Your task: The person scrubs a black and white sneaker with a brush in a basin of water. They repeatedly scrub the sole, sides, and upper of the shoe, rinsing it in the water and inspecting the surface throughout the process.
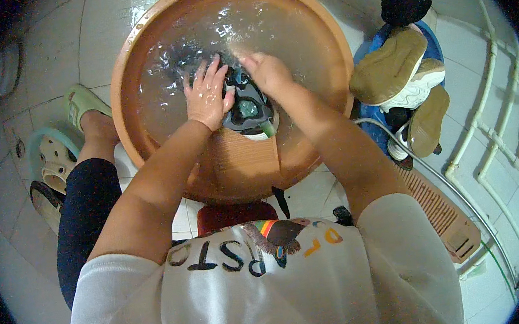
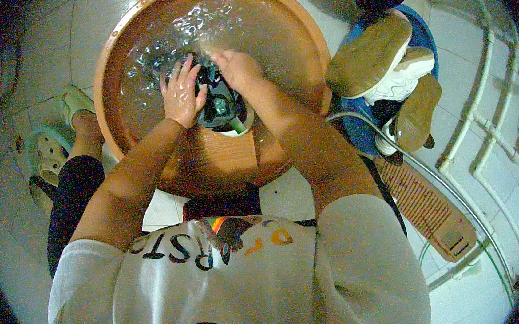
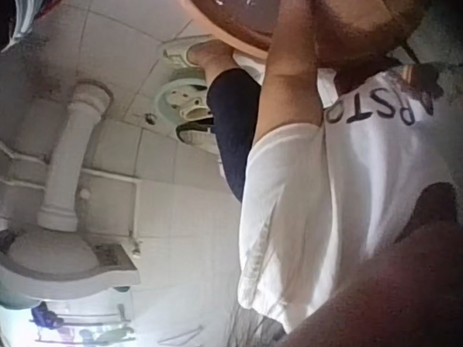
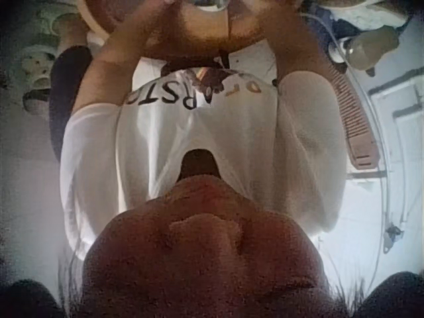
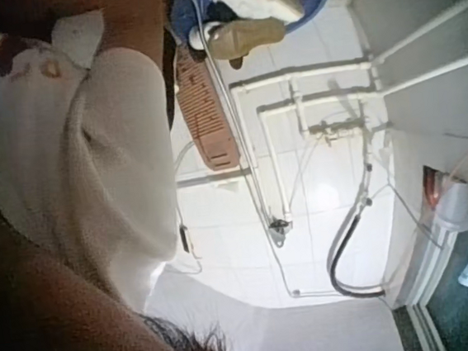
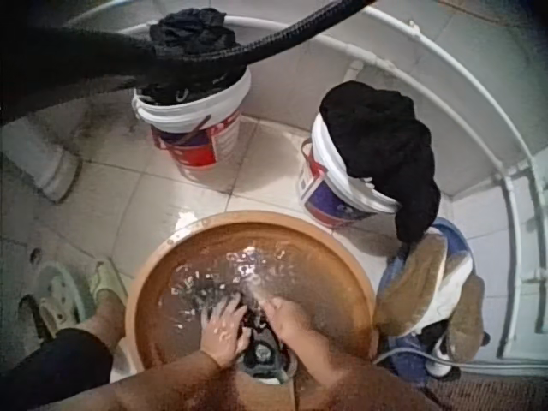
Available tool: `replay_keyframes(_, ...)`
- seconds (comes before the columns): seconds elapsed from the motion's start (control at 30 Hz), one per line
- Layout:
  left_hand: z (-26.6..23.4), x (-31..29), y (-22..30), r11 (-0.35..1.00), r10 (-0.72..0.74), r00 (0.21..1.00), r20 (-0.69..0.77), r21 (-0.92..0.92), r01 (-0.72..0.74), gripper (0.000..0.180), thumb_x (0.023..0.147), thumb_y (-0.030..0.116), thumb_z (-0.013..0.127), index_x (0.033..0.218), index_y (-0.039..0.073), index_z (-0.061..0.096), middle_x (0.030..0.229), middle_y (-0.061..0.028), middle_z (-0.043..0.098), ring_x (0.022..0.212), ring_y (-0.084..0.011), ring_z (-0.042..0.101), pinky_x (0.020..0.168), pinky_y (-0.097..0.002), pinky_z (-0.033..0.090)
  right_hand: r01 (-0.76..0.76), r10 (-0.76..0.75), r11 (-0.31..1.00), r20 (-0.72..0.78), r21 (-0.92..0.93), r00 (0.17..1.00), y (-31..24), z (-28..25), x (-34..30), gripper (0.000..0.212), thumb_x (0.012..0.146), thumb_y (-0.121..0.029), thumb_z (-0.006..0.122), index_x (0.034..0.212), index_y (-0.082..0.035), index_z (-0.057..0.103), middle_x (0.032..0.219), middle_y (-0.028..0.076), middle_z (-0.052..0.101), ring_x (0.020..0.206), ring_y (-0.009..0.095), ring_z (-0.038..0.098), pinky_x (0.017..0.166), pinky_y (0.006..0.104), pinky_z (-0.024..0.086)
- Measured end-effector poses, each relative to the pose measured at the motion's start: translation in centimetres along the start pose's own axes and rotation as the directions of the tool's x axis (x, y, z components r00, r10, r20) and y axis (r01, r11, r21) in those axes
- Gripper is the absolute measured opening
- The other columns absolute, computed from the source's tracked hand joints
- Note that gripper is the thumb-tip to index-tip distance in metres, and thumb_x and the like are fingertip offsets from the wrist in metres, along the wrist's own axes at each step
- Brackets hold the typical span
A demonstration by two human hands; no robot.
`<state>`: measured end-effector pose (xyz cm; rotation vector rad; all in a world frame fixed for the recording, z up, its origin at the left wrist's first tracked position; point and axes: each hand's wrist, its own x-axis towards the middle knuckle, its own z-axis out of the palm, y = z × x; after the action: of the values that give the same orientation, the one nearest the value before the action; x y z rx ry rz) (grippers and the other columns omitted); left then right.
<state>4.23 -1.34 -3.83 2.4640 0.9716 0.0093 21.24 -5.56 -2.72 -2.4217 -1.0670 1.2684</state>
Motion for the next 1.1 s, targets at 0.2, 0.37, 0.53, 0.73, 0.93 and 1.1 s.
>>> replay_keyframes(0.2, -0.8, -0.4, -0.6, 0.994, -0.01, 1.0, -0.011, -0.113, 0.009, 0.052, 0.073, 0.032, 0.059, 0.12, 0.014, 0.045, 0.137, -0.0073, 0.032, 0.126, -0.0302, 0.027, 0.102, -0.0567, 0.014, -0.157, 0.138, 0.929, -0.08, -0.335, 0.987, 7.4, -1.0, 0.2, 0.033, 0.087, -0.035, 0.045, 0.101, -0.009, 0.061, 0.097, 0.02, 0.061, 0.09, 0.037, 0.058, 0.081, 0.0445, 0.045)
replay_keyframes(0.37, -0.3, -1.0, -1.5, 0.99, -0.019, 0.998, -0.054, -0.144, 0.011, 0.057, 0.07, 0.029, 0.06, 0.121, 0.011, 0.042, 0.137, -0.0126, 0.03, 0.126, -0.0343, 0.026, 0.102, -0.0568, 0.013, 0.279, -0.28, 0.929, -0.032, 0.245, 0.96, 6.8, -1.5, -6.4, 0.035, 0.089, -0.027, 0.047, 0.117, -0.007, 0.052, 0.106, 0.021, 0.058, 0.097, 0.032, 0.057, 0.084, 0.0365, 0.045)
replay_keyframes(0.53, 0.6, -1.3, -2.3, 0.94, 0.025, 0.989, -0.146, -0.332, -0.073, 0.063, 0.067, 0.024, 0.059, 0.124, 0.009, 0.039, 0.139, -0.0165, 0.026, 0.126, -0.0395, 0.024, 0.103, -0.0564, 0.012, 0.238, -0.313, 0.871, 0.112, 0.429, 0.943, 3.6, -2.6, -13.2, 0.039, 0.091, -0.021, 0.045, 0.127, -0.004, 0.043, 0.117, 0.018, 0.054, 0.105, 0.023, 0.055, 0.09, 0.0284, 0.04)
replay_keyframes(0.73, 0.7, -1.3, -1.9, 0.97, -0.038, 0.996, -0.081, -0.244, 0.017, 0.066, 0.069, 0.025, 0.056, 0.129, 0.006, 0.033, 0.141, -0.0153, 0.024, 0.127, -0.0392, 0.023, 0.103, -0.055, 0.012, 0.298, -0.299, 0.954, 0.051, 0.023, 0.953, -1.6, -0.7, -3.1, 0.04, 0.087, -0.03, 0.048, 0.123, -0.011, 0.048, 0.102, 0.023, 0.056, 0.09, 0.038, 0.057, 0.077, 0.0388, 0.046)
replay_keyframes(0.93, 0.4, -1.4, -1.8, 0.989, -0.034, 0.996, -0.081, -0.149, 0.022, 0.064, 0.073, 0.028, 0.053, 0.131, 0.008, 0.033, 0.141, -0.0155, 0.025, 0.128, -0.0397, 0.022, 0.102, -0.0559, 0.012, 0.145, -0.159, 0.971, -0.062, -0.19, 0.985, 3.7, -0.8, 1.8, 0.038, 0.086, -0.036, 0.044, 0.113, -0.01, 0.054, 0.097, 0.022, 0.059, 0.089, 0.041, 0.055, 0.077, 0.0443, 0.044)
replay_keyframes(1.1, 0.2, -1.1, -1.6, 0.984, -0.052, 0.997, -0.062, -0.171, 0.04, 0.063, 0.071, 0.031, 0.056, 0.129, 0.012, 0.037, 0.14, -0.0133, 0.027, 0.127, -0.0369, 0.024, 0.101, -0.0564, 0.017, 0.123, -0.123, 0.992, -0.001, -0.007, 0.992, 4.5, -3.0, -2.6, 0.038, 0.089, -0.027, 0.047, 0.121, -0.008, 0.049, 0.106, 0.02, 0.058, 0.101, 0.027, 0.055, 0.086, 0.0358, 0.042)
